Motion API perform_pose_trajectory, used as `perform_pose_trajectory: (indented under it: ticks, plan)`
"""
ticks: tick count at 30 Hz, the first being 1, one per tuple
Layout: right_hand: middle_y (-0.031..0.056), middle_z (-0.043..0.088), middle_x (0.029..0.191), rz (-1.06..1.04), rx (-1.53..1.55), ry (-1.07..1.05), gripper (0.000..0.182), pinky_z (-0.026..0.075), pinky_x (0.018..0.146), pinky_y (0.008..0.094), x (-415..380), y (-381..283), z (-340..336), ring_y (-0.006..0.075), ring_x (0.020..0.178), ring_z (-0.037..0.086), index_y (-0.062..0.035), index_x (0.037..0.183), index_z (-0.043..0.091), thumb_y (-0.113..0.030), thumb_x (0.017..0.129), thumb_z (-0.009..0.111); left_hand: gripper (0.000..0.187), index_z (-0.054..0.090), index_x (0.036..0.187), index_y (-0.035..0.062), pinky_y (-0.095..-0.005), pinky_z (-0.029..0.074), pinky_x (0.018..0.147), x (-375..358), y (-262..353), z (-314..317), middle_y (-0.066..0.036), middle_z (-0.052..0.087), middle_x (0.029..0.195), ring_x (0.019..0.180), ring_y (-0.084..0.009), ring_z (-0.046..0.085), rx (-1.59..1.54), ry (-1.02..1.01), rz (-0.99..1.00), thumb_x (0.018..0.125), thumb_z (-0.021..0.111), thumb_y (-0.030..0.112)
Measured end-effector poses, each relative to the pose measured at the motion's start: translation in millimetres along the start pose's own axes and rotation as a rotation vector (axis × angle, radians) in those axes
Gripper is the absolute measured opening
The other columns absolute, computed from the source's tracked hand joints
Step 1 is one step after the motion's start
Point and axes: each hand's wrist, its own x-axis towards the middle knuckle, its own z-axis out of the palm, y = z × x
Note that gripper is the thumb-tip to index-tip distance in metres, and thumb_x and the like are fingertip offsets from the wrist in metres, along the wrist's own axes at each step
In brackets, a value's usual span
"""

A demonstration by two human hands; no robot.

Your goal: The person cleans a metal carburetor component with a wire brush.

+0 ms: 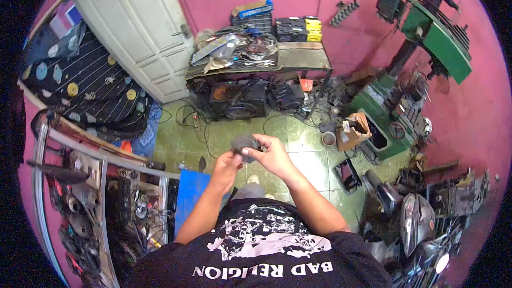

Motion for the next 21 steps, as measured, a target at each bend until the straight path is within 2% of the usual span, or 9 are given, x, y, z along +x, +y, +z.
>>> perform_pose_trajectory:
  ticks: [1,6,8,12,14,16,17,19,21]
  plan:
    - [-0.0021,0.073,0.094,0.011,0.013,0.060,0.023,0.052,0.081,0.0264,0,4,-7,0.0067,0.087,0.063,-0.0014,0.113,0.075,-0.013,0.094,0.076,0.032,0.068,0.120,0.0014,-0.0282,0.047,0.093,7,2,12,-0.003,0.071,0.114,0.103,-0.0107,0.063,0.087,0.058,0.045,0.096,0.075,0.021]
    - [-0.0021,0.072,0.092,0.116,0.039,0.193,0.023,0.051,0.080,0.0266,7,23,-48,0.0068,0.086,0.062,-0.0003,0.112,0.075,-0.016,0.094,0.076,0.015,0.070,0.103,0.0018,-0.0254,0.049,0.084,63,-6,15,-0.001,0.072,0.100,0.091,-0.0084,0.063,0.175,0.123,0.004,0.094,0.076,0.011]
    - [-0.0006,0.071,0.086,0.121,-0.242,0.317,0.017,0.050,0.077,0.0278,17,34,-66,0.0080,0.083,0.060,-0.0005,0.101,0.075,-0.016,0.094,0.076,0.012,0.067,0.096,0.0022,-0.0241,0.049,0.078,92,-13,9,0.001,0.070,0.092,0.086,-0.0067,0.062,0.293,0.136,0.017,0.092,0.077,0.007]
    - [-0.0005,0.069,0.084,0.145,-0.280,0.367,0.021,0.048,0.074,0.0284,51,55,-90,0.0086,0.081,0.059,-0.0028,0.108,0.071,-0.013,0.091,0.078,0.014,0.064,0.097,0.0021,-0.0232,0.048,0.074,150,-5,21,-0.001,0.069,0.092,0.083,-0.0073,0.062,0.333,0.143,0.122,0.091,0.076,0.005]
    - [-0.0008,0.069,0.089,0.115,-0.153,0.503,0.042,0.049,0.075,0.0290,75,53,-96,0.0083,0.082,0.059,-0.0062,0.125,0.063,-0.008,0.087,0.081,0.014,0.066,0.099,0.0017,-0.0245,0.049,0.075,182,0,21,-0.002,0.069,0.093,0.084,-0.0079,0.061,0.329,0.128,0.115,0.091,0.076,0.005]
    - [0.0006,0.068,0.089,0.105,-0.213,0.490,0.053,0.050,0.076,0.0297,101,47,-111,0.0095,0.082,0.060,-0.0078,0.132,0.058,-0.006,0.085,0.082,0.015,0.068,0.101,0.0014,-0.0257,0.049,0.077,215,9,18,-0.002,0.069,0.094,0.084,-0.0085,0.061,0.322,0.118,0.110,0.090,0.076,0.004]
    - [0.0020,0.068,0.090,0.094,-0.275,0.462,0.064,0.051,0.077,0.0304,115,43,-119,0.0107,0.082,0.061,-0.0094,0.139,0.053,-0.004,0.083,0.083,0.017,0.070,0.105,0.0020,-0.0265,0.050,0.078,233,15,13,-0.003,0.070,0.094,0.085,-0.0092,0.061,0.488,0.072,0.148,0.089,0.076,0.003]
    - [0.0046,0.069,0.090,0.069,-0.393,0.465,0.067,0.052,0.077,0.0314,143,35,-132,0.0139,0.082,0.063,-0.0101,0.140,0.053,-0.003,0.081,0.083,0.028,0.076,0.111,0.0073,-0.0290,0.051,0.081,264,35,13,-0.006,0.072,0.094,0.083,-0.0144,0.061,0.772,0.035,0.233,0.084,0.078,0.003]
    - [0.0072,0.069,0.090,0.039,-0.507,0.470,0.070,0.053,0.078,0.0325,171,26,-142,0.0171,0.082,0.065,-0.0108,0.142,0.053,-0.002,0.079,0.083,0.029,0.076,0.111,0.0077,-0.0300,0.051,0.080,295,51,9,-0.008,0.072,0.093,0.083,-0.0169,0.061,0.857,-0.026,0.296,0.082,0.079,0.005]
